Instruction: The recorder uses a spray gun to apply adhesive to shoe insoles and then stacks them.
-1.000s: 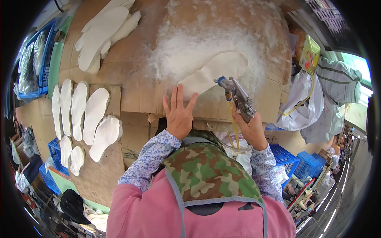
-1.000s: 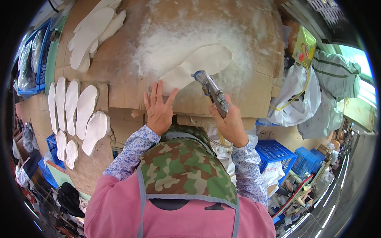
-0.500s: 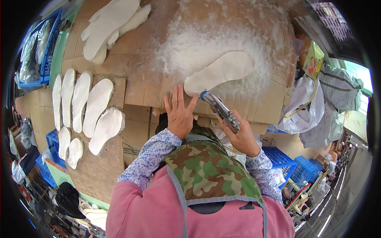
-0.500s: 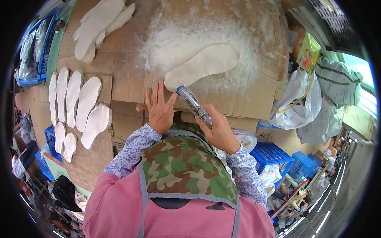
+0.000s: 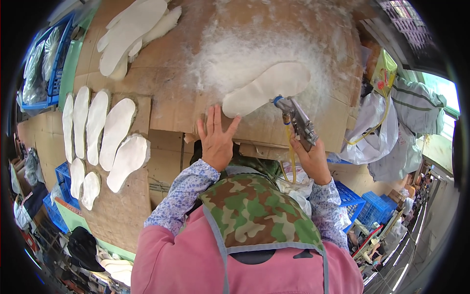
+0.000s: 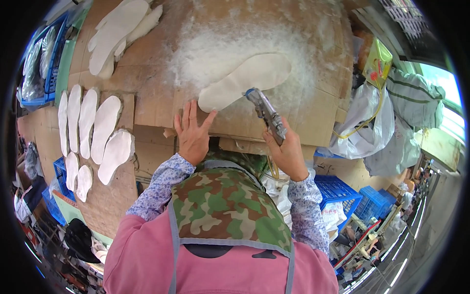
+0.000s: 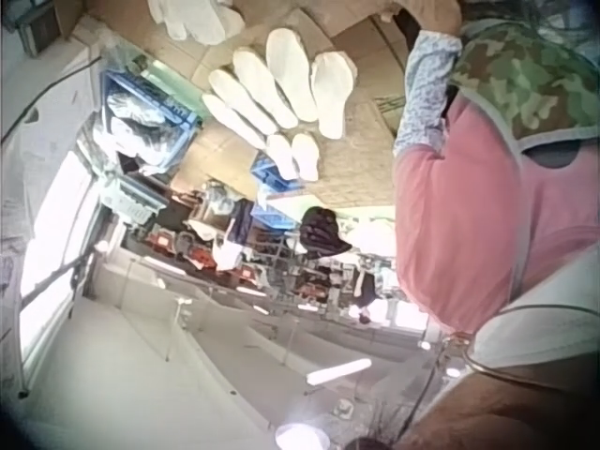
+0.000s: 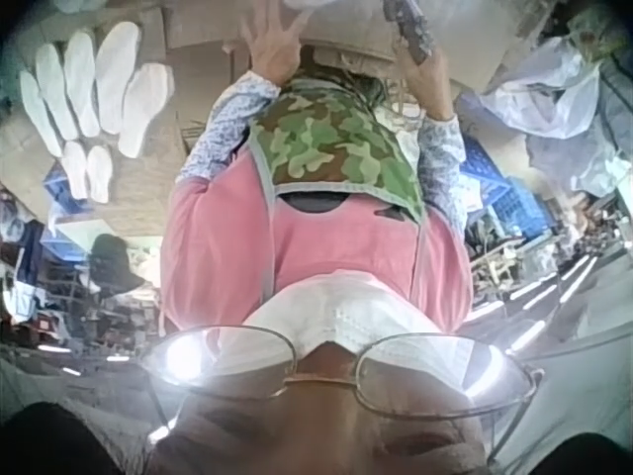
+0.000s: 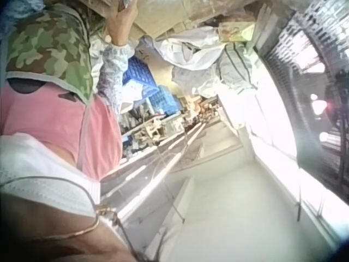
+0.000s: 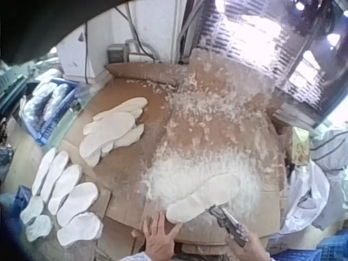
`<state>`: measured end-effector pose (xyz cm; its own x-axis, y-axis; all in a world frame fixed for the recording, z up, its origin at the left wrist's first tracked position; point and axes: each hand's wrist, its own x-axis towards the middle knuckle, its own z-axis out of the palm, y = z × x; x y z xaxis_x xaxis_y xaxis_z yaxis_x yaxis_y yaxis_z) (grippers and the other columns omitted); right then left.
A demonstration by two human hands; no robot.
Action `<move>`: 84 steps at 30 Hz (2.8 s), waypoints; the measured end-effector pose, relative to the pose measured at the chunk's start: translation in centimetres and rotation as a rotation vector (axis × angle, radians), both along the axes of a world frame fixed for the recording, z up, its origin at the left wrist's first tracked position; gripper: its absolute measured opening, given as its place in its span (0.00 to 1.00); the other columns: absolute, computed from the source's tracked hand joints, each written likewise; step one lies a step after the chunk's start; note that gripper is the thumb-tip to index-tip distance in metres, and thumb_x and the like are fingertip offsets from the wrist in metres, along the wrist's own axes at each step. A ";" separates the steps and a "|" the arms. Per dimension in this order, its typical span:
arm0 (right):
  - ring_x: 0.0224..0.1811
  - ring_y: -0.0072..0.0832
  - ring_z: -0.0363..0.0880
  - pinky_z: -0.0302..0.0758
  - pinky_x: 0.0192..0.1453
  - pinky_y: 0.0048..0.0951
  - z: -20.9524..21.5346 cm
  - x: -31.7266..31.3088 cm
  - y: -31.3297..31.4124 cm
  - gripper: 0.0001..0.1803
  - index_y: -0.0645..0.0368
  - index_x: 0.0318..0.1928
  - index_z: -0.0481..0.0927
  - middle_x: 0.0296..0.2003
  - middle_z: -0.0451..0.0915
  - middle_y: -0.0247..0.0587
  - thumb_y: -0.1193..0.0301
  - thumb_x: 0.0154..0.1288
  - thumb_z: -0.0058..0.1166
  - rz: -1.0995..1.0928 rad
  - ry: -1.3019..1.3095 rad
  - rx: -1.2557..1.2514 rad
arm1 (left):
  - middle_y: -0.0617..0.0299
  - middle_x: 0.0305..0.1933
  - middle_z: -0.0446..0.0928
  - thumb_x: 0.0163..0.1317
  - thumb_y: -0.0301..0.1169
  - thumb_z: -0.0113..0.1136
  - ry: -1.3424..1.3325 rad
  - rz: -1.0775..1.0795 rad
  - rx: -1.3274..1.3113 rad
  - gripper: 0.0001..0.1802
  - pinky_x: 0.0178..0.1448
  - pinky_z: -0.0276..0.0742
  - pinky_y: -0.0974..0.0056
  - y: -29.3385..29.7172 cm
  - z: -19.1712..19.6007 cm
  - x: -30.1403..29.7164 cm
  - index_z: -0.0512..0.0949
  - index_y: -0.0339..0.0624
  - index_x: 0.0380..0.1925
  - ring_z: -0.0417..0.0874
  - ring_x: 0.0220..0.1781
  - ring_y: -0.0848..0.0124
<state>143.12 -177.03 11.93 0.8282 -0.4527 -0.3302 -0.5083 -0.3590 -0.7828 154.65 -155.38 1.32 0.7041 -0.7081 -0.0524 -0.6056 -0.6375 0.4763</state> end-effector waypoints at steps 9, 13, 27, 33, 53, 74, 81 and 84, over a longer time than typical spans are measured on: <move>0.40 0.20 0.73 0.71 0.45 0.23 -1.5 -0.8 -3.9 0.15 0.66 0.51 0.75 0.39 0.80 0.37 0.75 0.64 0.56 -0.198 -0.094 -0.031 | 0.43 0.67 0.60 0.52 0.19 0.50 0.105 0.131 -0.236 0.24 0.67 0.51 0.43 -0.9 -0.2 1.4 0.72 0.47 0.51 0.60 0.68 0.49; 0.34 0.18 0.73 0.71 0.39 0.22 -0.6 -1.6 -5.2 0.13 0.64 0.51 0.75 0.43 0.80 0.36 0.76 0.66 0.53 -0.298 -0.204 0.053 | 0.46 0.56 0.70 0.51 0.18 0.51 0.281 0.300 -0.441 0.25 0.61 0.62 0.51 -1.8 -0.6 3.8 0.68 0.39 0.52 0.70 0.56 0.51; 0.15 0.11 0.56 0.55 0.17 0.16 -1.0 -7.5 -6.9 0.21 0.67 0.60 0.68 0.48 0.78 0.39 0.76 0.67 0.49 -0.540 -0.312 0.366 | 0.52 0.44 0.78 0.54 0.23 0.51 0.497 0.321 0.065 0.20 0.51 0.73 0.59 -3.8 0.1 9.0 0.72 0.38 0.49 0.78 0.50 0.60; 0.14 0.10 0.54 0.52 0.17 0.16 -2.6 -9.1 -8.1 0.23 0.68 0.61 0.67 0.50 0.77 0.41 0.76 0.67 0.48 -0.524 -0.333 0.388 | 0.51 0.48 0.76 0.50 0.24 0.53 1.261 0.434 -0.793 0.23 0.50 0.79 0.60 -4.6 5.5 8.4 0.74 0.31 0.49 0.80 0.47 0.63; 0.16 0.11 0.58 0.57 0.18 0.15 1.3 -8.1 -2.4 0.21 0.66 0.61 0.69 0.48 0.77 0.40 0.78 0.67 0.47 -0.537 -0.337 0.331 | 0.51 0.44 0.75 0.59 0.22 0.48 0.584 0.393 -0.574 0.16 0.48 0.75 0.61 -0.3 0.2 7.2 0.72 0.35 0.49 0.78 0.42 0.59; 0.19 0.13 0.68 0.64 0.22 0.18 -5.9 -8.6 -20.6 0.20 0.62 0.49 0.78 0.18 0.70 0.27 0.59 0.66 0.56 -0.621 -0.247 0.392 | 0.54 0.49 0.78 0.57 0.28 0.48 0.176 0.036 0.365 0.18 0.61 0.56 0.49 -18.5 4.9 8.6 0.73 0.42 0.49 0.72 0.57 0.59; 0.26 0.22 0.75 0.72 0.29 0.25 -11.4 -8.7 -24.8 0.21 0.65 0.46 0.77 0.32 0.78 0.37 0.59 0.61 0.60 -0.576 -0.119 -0.390 | 0.60 0.42 0.78 0.53 0.27 0.51 0.295 0.108 -0.029 0.13 0.57 0.59 0.53 -16.4 4.6 7.8 0.78 0.47 0.40 0.75 0.50 0.60; 0.34 0.23 0.77 0.74 0.35 0.25 -10.5 -8.8 -22.2 0.21 0.66 0.48 0.77 0.41 0.78 0.41 0.64 0.61 0.61 -0.446 -0.214 -0.889 | 0.61 0.36 0.76 0.50 0.25 0.52 0.265 0.094 -0.237 0.09 0.55 0.62 0.55 -15.5 5.2 6.9 0.79 0.45 0.32 0.74 0.45 0.61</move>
